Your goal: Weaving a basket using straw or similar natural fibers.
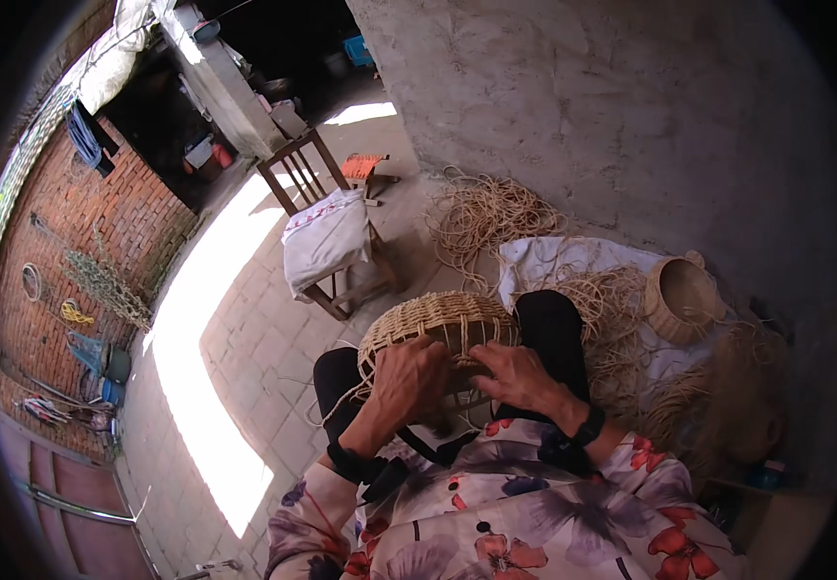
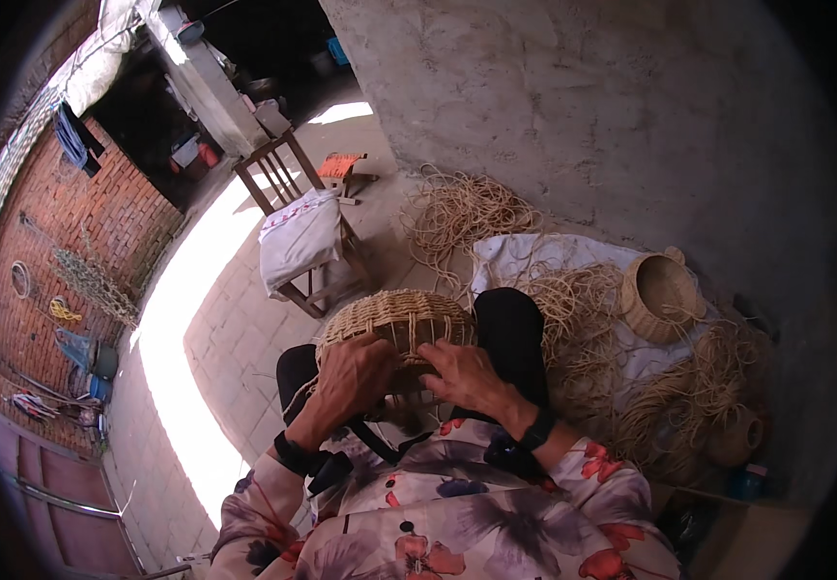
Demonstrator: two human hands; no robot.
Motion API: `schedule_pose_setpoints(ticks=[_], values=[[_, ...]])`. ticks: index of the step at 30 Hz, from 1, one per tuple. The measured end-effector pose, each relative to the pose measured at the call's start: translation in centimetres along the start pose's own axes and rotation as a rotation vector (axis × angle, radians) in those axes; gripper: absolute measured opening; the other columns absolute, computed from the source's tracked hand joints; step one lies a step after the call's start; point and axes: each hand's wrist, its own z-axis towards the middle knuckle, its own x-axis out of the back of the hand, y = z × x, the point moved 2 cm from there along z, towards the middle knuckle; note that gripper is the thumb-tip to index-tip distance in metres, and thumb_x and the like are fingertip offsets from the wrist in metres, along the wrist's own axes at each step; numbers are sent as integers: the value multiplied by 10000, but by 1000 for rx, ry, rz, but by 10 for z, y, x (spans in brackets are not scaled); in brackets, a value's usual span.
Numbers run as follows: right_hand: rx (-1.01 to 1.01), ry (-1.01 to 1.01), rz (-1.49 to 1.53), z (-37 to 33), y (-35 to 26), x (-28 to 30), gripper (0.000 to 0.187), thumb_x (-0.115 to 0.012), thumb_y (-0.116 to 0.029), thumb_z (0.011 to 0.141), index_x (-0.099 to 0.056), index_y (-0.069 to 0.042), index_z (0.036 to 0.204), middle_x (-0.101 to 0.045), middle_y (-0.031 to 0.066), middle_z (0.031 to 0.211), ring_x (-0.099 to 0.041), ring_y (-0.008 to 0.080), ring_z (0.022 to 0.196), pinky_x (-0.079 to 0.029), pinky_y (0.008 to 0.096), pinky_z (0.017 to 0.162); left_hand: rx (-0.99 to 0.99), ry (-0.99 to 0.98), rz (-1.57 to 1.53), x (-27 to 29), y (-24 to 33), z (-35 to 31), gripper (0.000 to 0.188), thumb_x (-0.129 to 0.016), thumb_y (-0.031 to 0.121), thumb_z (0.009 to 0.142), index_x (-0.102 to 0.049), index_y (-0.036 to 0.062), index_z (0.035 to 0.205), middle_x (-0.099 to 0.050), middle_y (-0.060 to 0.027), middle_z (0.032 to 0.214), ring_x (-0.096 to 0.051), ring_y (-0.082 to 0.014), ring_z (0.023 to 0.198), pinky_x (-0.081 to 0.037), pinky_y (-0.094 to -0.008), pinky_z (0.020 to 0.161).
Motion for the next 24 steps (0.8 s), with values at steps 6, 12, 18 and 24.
schedule_pose_setpoints(ticks=[6,12,18,24], values=[[23,-47,-16,1,3,2,424,-691,-222,808,-558,-55,1174,-627,155,958,-645,375,841,-522,463,713,34,-31,-13,0,-8,1,122,-657,202,781,-663,81,781,-626,-102,731,-643,-324,649,-494,-451,587],[96,79,53,-11,-6,10,409,-681,-157,808,-562,-57,1187,-624,140,965,-653,360,834,-537,440,714,95,30,-80,7,-15,-17,151,-681,235,795,-669,93,845,-634,-105,825,-651,-314,712,-498,-444,616],[83,347,-7,5,-21,15,265,-672,-51,795,-615,-70,1053,-605,107,910,-660,321,758,-547,403,640,354,157,-64,29,-27,-49,223,-667,232,842,-631,130,1037,-639,-119,961,-657,-336,810,-506,-440,660],[164,303,10,31,-52,3,208,-696,-33,780,-625,-76,971,-552,89,857,-641,298,745,-524,401,635,385,193,-62,18,-29,-56,208,-637,195,864,-615,130,1060,-666,-135,934,-663,-347,792,-512,-442,644]])
